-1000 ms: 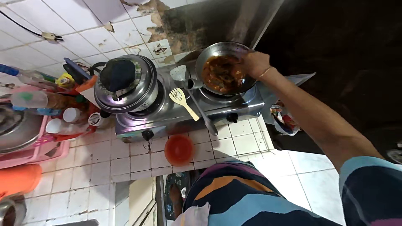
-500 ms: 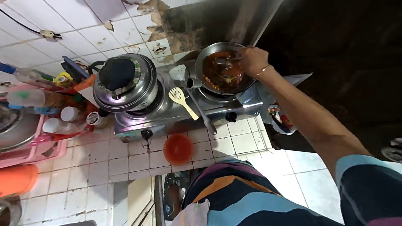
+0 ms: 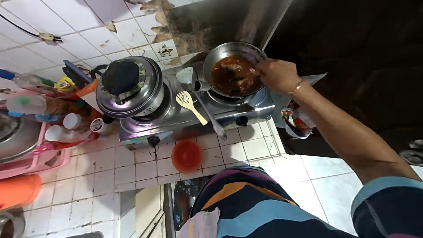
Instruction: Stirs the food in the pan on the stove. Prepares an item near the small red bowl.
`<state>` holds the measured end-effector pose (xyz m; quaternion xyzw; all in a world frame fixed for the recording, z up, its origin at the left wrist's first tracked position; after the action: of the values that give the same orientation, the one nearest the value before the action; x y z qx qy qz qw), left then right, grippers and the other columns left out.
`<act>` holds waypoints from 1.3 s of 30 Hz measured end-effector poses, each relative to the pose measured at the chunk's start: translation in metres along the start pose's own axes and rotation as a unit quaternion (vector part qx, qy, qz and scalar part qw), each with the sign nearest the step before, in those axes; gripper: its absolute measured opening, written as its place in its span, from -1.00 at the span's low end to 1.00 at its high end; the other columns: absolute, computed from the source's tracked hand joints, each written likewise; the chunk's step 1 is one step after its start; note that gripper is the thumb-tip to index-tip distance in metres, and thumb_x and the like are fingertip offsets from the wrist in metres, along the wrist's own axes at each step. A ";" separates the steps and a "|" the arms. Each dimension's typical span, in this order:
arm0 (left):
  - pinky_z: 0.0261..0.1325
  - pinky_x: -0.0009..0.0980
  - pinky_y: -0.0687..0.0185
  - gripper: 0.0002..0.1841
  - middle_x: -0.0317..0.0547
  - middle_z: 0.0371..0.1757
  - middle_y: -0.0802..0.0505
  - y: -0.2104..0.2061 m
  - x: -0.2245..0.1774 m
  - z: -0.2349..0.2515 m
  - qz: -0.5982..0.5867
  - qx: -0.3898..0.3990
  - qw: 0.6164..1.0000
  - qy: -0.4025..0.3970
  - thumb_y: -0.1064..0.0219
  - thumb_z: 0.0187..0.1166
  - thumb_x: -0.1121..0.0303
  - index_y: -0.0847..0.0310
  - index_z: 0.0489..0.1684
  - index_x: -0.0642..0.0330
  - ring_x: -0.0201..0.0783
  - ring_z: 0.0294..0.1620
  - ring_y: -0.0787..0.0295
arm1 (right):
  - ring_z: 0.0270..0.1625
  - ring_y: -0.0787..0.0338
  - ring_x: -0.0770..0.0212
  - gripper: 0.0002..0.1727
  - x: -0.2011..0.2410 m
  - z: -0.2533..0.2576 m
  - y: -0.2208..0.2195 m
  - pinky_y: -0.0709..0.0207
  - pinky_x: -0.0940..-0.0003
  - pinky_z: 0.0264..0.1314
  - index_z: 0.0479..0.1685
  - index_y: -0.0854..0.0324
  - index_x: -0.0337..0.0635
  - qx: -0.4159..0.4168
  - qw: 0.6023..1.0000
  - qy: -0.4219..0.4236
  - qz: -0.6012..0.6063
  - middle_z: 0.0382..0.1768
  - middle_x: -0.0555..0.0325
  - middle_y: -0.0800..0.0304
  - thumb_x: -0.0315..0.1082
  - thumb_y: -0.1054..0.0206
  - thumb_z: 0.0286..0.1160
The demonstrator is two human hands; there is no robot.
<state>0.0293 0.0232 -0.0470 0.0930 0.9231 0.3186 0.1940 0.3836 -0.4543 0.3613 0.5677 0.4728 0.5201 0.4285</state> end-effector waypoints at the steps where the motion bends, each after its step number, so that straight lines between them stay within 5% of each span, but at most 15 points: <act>1: 0.63 0.24 -0.27 -0.54 0.52 0.44 -0.64 -0.001 0.001 0.001 0.001 0.002 1.000 -0.002 -0.07 0.87 0.26 -0.49 0.49 0.51 0.39 0.56 -0.50 | 0.11 -0.77 -0.52 -0.79 0.001 -0.009 0.002 -0.52 -0.55 -0.07 0.08 -0.75 -0.29 0.016 1.000 -0.007 -0.001 0.12 -0.38 -0.78 -0.50 -0.27 0.60; 8: 0.60 0.26 -0.31 -0.53 0.49 0.45 -0.65 -0.006 -0.002 0.016 0.030 0.002 0.999 -0.010 -0.06 0.87 0.23 -0.51 0.49 0.46 0.38 0.55 -0.52 | 0.13 -0.77 -0.53 -0.76 -0.010 -0.011 -0.029 -0.54 -0.51 -0.07 0.13 -0.70 -0.31 0.031 0.998 -0.060 -0.013 0.14 -0.42 -0.76 -0.53 -0.23 0.59; 15: 0.60 0.25 -0.31 -0.52 0.52 0.41 -0.67 0.000 -0.012 0.005 0.018 -0.004 1.000 -0.007 -0.06 0.87 0.20 -0.54 0.44 0.50 0.39 0.53 -0.53 | 0.15 -0.79 -0.43 -0.73 0.029 -0.009 -0.033 -0.56 -0.44 0.00 0.22 -0.67 -0.23 0.070 0.997 -0.028 0.032 0.07 -0.35 -0.80 -0.44 -0.22 0.65; 22: 0.62 0.23 -0.29 -0.52 0.51 0.43 -0.66 0.001 -0.009 0.001 0.013 0.000 1.000 0.000 -0.07 0.87 0.21 -0.52 0.45 0.52 0.37 0.54 -0.52 | 0.16 -0.71 -0.70 -0.71 -0.024 0.004 0.003 -0.43 -0.69 -0.02 0.22 -0.66 -0.33 0.013 0.993 -0.116 0.008 0.07 -0.59 -0.74 -0.41 -0.25 0.64; 29: 0.59 0.27 -0.31 -0.53 0.51 0.41 -0.67 -0.004 -0.008 0.018 0.022 -0.004 1.000 -0.001 -0.02 0.89 0.22 -0.55 0.43 0.49 0.38 0.53 -0.53 | 0.22 -0.70 -0.64 -0.77 -0.057 0.035 -0.018 -0.49 -0.60 0.01 0.06 -0.61 -0.55 0.021 0.987 -0.157 -0.037 0.12 -0.61 -0.69 -0.51 -0.25 0.60; 39: 0.62 0.23 -0.30 -0.51 0.48 0.44 -0.66 -0.001 -0.011 0.012 0.029 -0.006 1.000 0.010 -0.04 0.88 0.18 -0.55 0.44 0.48 0.35 0.55 -0.52 | 0.16 -0.76 -0.54 -0.73 -0.021 -0.007 -0.004 -0.48 -0.56 -0.02 0.20 -0.74 -0.19 0.040 0.997 -0.066 0.015 0.06 -0.41 -0.81 -0.46 -0.24 0.63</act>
<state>0.0438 0.0259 -0.0530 0.1156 0.9199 0.3306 0.1764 0.3756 -0.4742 0.3546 0.6248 0.4549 0.4686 0.4279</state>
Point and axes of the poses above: each hand's wrist, its own z-axis towards the middle knuckle, its own y-axis out of the back of the hand, x = y × z, the point moved 5 cm from there along z, towards the middle knuckle
